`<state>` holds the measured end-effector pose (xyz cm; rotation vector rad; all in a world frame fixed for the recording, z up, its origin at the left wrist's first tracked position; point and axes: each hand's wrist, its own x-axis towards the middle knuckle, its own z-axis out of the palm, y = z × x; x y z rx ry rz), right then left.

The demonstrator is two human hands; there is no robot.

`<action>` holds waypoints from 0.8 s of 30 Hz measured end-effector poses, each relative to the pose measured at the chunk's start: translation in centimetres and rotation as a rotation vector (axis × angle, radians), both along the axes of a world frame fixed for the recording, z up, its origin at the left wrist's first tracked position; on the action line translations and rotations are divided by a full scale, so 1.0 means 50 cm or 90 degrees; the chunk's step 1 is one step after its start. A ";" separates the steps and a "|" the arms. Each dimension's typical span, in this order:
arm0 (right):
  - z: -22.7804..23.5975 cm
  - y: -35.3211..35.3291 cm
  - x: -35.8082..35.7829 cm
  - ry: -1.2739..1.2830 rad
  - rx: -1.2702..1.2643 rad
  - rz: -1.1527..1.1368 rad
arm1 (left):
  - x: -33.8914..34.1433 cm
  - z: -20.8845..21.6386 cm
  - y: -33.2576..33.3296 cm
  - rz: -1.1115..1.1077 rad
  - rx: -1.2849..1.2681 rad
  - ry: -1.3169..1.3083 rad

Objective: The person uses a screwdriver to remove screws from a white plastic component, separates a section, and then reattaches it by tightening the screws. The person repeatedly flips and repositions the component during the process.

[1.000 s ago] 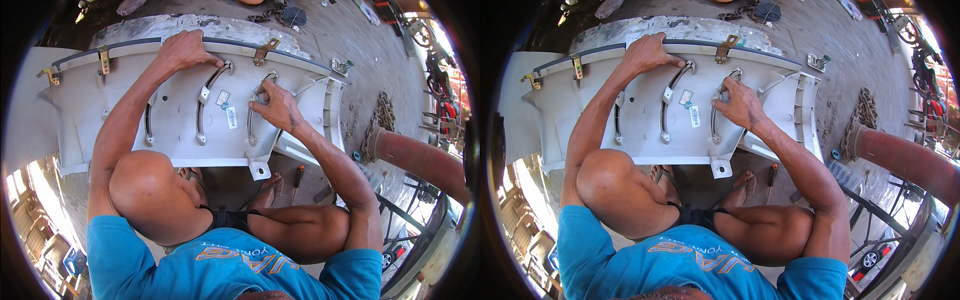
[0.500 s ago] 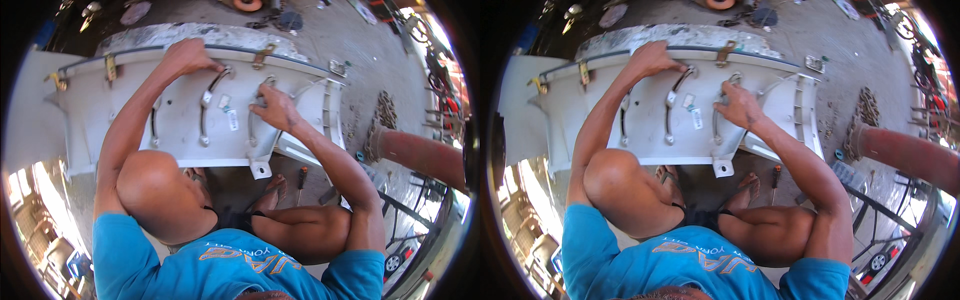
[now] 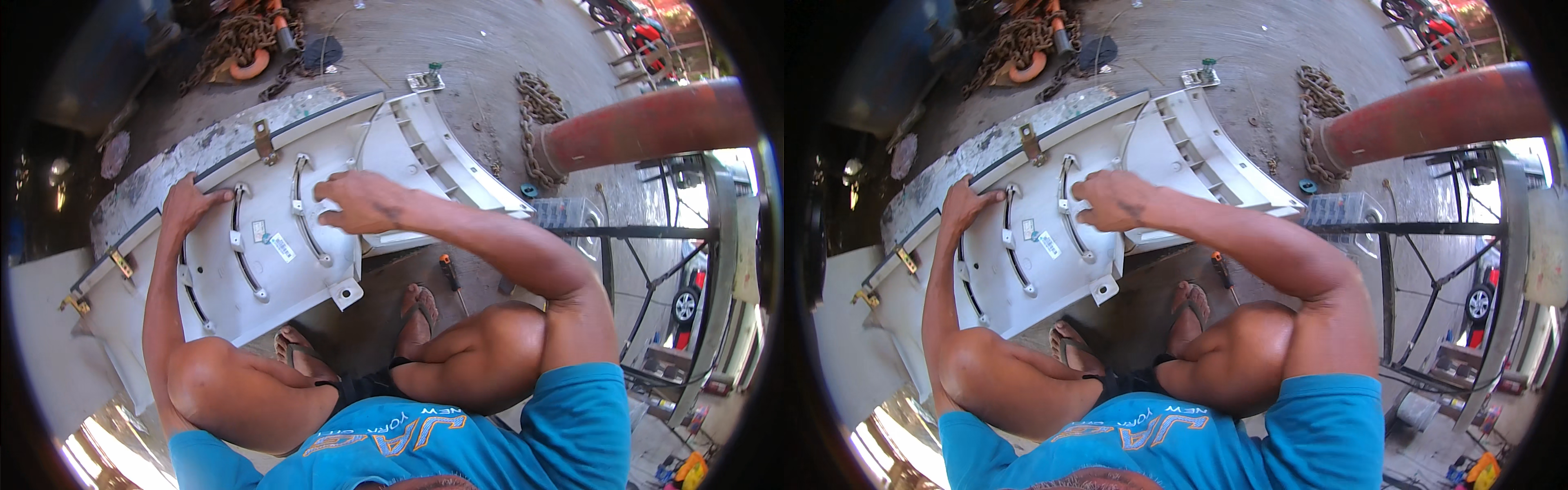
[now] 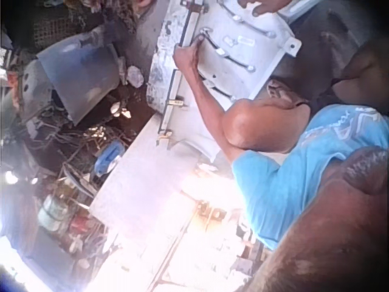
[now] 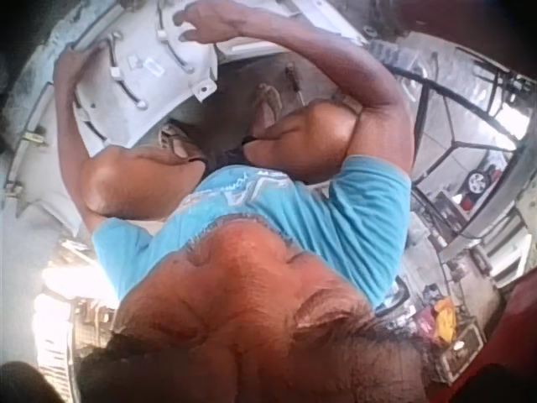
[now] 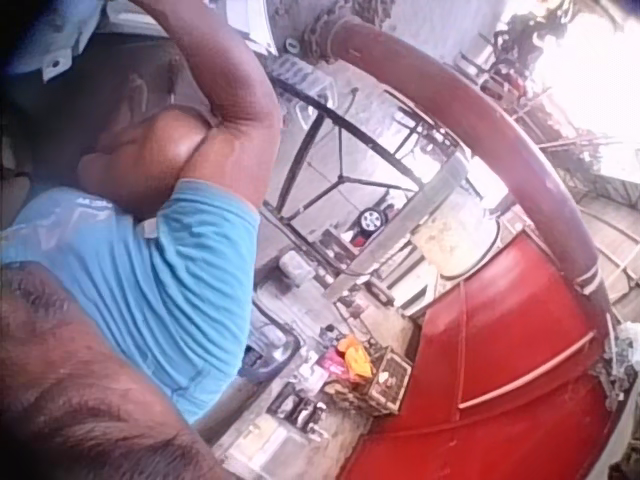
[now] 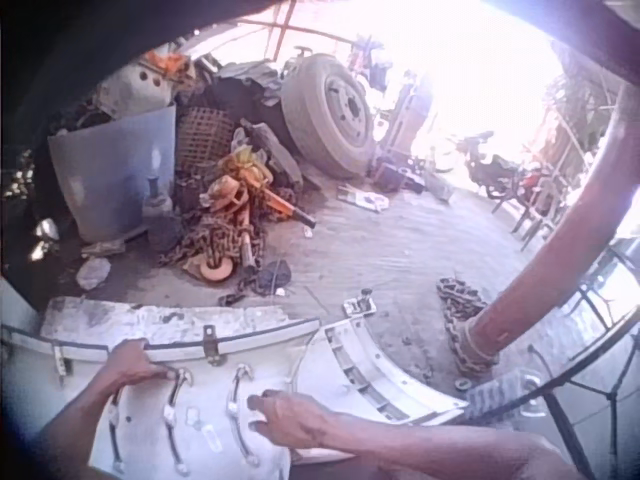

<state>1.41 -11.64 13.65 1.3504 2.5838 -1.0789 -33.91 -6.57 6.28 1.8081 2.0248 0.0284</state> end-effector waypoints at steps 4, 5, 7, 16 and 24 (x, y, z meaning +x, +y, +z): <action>0.104 0.017 0.226 -0.118 -0.013 -0.219 | -0.005 0.002 0.003 -0.006 -0.012 -0.002; 0.112 0.014 0.295 -0.168 0.014 -0.295 | -0.019 -0.005 0.004 -0.005 -0.007 0.001; 0.116 -0.029 0.452 -0.313 0.123 -0.348 | -0.017 -0.018 0.011 -0.015 -0.012 -0.035; 0.049 -0.186 0.597 -0.052 -0.263 -0.623 | -0.037 -0.013 0.009 -0.074 0.085 -0.032; -0.014 -0.258 0.590 0.041 -0.160 -0.695 | -0.015 0.056 -0.007 -0.001 -0.034 -0.187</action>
